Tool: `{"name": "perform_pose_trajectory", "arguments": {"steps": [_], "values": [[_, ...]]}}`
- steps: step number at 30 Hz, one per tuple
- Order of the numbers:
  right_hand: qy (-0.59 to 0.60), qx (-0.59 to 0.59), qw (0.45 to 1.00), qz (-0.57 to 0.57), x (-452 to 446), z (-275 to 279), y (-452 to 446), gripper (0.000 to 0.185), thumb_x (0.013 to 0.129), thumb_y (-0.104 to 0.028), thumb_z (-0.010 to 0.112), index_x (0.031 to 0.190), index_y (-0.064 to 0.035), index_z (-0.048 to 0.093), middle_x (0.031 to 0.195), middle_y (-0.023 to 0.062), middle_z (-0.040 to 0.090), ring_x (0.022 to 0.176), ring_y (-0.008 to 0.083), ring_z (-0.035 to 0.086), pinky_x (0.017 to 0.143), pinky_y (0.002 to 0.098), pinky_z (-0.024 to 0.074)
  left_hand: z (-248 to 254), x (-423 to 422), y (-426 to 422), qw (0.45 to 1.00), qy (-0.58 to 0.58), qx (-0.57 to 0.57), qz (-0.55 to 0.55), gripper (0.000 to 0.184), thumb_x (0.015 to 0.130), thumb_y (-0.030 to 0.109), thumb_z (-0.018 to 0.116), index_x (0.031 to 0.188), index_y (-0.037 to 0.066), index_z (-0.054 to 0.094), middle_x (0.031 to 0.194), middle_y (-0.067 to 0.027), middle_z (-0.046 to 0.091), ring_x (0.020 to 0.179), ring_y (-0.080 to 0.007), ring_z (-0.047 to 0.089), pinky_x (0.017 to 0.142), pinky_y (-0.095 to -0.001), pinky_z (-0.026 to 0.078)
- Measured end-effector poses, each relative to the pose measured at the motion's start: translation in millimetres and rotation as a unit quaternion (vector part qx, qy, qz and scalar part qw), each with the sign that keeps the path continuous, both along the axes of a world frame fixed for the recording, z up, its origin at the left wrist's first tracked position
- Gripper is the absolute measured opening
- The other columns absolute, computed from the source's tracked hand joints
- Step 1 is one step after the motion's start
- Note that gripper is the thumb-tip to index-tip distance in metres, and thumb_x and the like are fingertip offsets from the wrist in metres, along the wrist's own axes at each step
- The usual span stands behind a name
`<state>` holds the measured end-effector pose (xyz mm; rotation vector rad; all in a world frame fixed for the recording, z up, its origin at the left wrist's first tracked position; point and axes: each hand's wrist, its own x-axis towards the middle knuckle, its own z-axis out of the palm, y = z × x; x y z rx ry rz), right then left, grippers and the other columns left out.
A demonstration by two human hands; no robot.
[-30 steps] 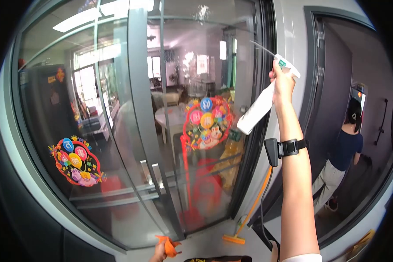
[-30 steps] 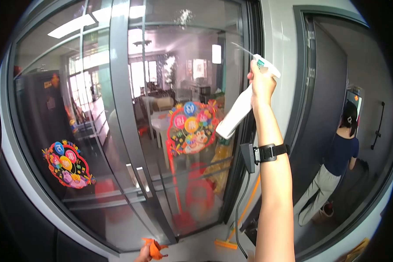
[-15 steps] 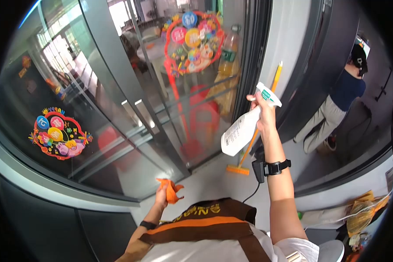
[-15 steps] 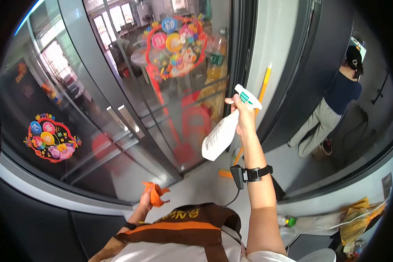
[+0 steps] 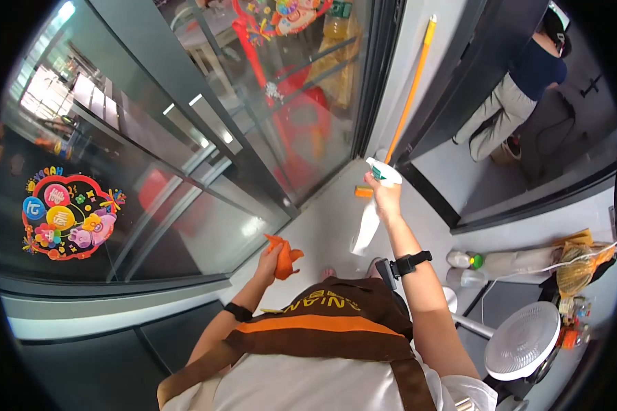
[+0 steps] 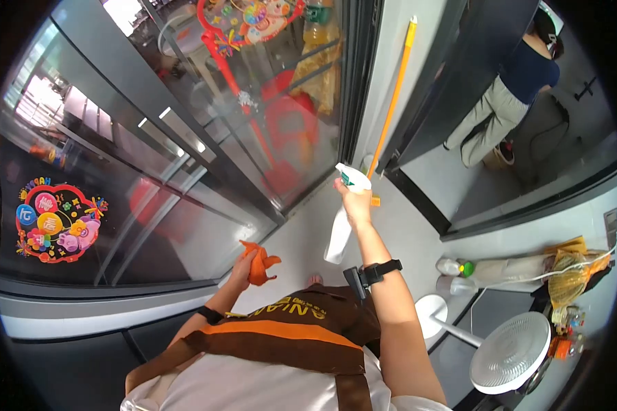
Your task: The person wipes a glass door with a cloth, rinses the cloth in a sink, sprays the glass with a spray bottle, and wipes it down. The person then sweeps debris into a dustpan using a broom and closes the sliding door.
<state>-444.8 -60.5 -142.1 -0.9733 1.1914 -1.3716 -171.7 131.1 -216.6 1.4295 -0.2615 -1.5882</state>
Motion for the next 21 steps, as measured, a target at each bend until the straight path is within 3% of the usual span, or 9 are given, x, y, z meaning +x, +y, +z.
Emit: {"name": "perform_pose_trajectory", "arguments": {"steps": [2,4,6,10,13,14,15,20,21], "values": [[0.021,0.031,0.999,-0.014,-3.7,-9.7,19.6,0.027,0.077,-0.003,0.066,0.104,0.0001,0.061,0.085,0.0041,0.064,0.074,0.0118,0.06,0.068,0.0255,0.0476,-1.8,-4.1,3.3,0.999,0.021,0.016,-0.019,0.029,0.091,0.023,0.052,0.114,0.006,0.048,0.099,-0.0094,0.055,0.086,-0.0257,0.06,0.065,-0.0513,0.055],[0.228,0.07,0.968,-0.083,-10.2,-14.9,34.3,0.027,0.078,-0.004,0.066,0.104,-0.0026,0.063,0.084,0.0028,0.064,0.074,0.011,0.06,0.069,0.0246,0.0475,-2.1,-9.1,3.5,0.997,0.058,0.022,-0.048,0.029,0.091,0.024,0.052,0.115,0.009,0.047,0.101,-0.0092,0.054,0.087,-0.0268,0.06,0.063,-0.0532,0.055],[0.187,0.125,0.971,-0.086,-23.6,-32.7,43.8,0.028,0.078,-0.004,0.066,0.105,-0.005,0.064,0.084,0.002,0.065,0.076,0.0099,0.06,0.071,0.0235,0.0474,-5.2,-15.5,5.2,0.997,0.056,0.024,-0.056,0.031,0.091,0.025,0.053,0.116,0.009,0.046,0.104,-0.0092,0.053,0.088,-0.0274,0.059,0.062,-0.0561,0.054],[0.032,-0.072,0.996,-0.046,-66.2,-53.0,104.7,0.029,0.08,-0.01,0.067,0.108,-0.0045,0.063,0.09,0.002,0.066,0.08,0.0084,0.059,0.074,0.024,0.0482,-3.1,-39.3,12.4,0.995,0.041,0.011,-0.094,0.032,0.09,0.027,0.053,0.116,0.01,0.044,0.106,-0.01,0.053,0.095,-0.0293,0.057,0.067,-0.0583,0.053],[0.242,-0.059,0.968,-0.007,-125.0,-31.9,216.4,0.031,0.078,-0.01,0.069,0.108,-0.0089,0.063,0.105,0.0077,0.063,0.093,0.0171,0.06,0.082,0.0291,0.0482,-11.9,-67.1,20.2,0.965,0.16,-0.022,-0.208,0.034,0.092,0.04,0.043,0.112,0.013,0.044,0.115,-0.0137,0.051,0.11,-0.032,0.052,0.081,-0.0649,0.045],[0.075,-0.139,0.987,-0.021,-147.4,-43.8,254.8,0.034,0.075,-0.011,0.072,0.108,-0.0088,0.063,0.11,0.0081,0.062,0.098,0.0217,0.059,0.083,0.0316,0.0475,-50.1,-67.1,17.9,0.934,0.109,-0.082,-0.331,0.036,0.091,0.045,0.042,0.109,0.015,0.046,0.112,-0.0094,0.052,0.117,-0.031,0.046,0.084,-0.0657,0.04],[0.199,-0.216,0.956,-0.015,-182.8,-43.1,296.2,0.039,0.073,-0.011,0.073,0.11,-0.0096,0.063,0.113,0.0073,0.061,0.1,0.0247,0.057,0.087,0.0332,0.0462,-43.3,-89.3,22.0,0.915,0.183,-0.087,-0.35,0.034,0.091,0.047,0.042,0.104,0.016,0.046,0.104,-0.0052,0.05,0.119,-0.0303,0.045,0.083,-0.065,0.04],[0.058,0.069,0.981,-0.17,-319.0,3.3,564.5,0.048,0.074,-0.012,0.073,0.119,-0.0094,0.057,0.109,0.006,0.063,0.094,0.0179,0.059,0.084,0.0311,0.048,4.1,-207.0,77.9,0.922,0.148,0.005,-0.357,0.031,0.094,0.042,0.037,0.1,0.014,0.048,0.095,-0.0029,0.051,0.111,-0.0259,0.051,0.084,-0.0584,0.042],[0.135,0.079,0.953,-0.259,-337.5,18.9,613.1,0.046,0.075,-0.012,0.073,0.118,-0.0084,0.057,0.106,0.0054,0.063,0.093,0.0149,0.059,0.081,0.0294,0.0492,8.7,-229.8,84.9,0.916,0.145,0.008,-0.374,0.031,0.094,0.042,0.037,0.1,0.014,0.048,0.095,-0.0029,0.051,0.111,-0.0259,0.051,0.084,-0.0584,0.042]]}}
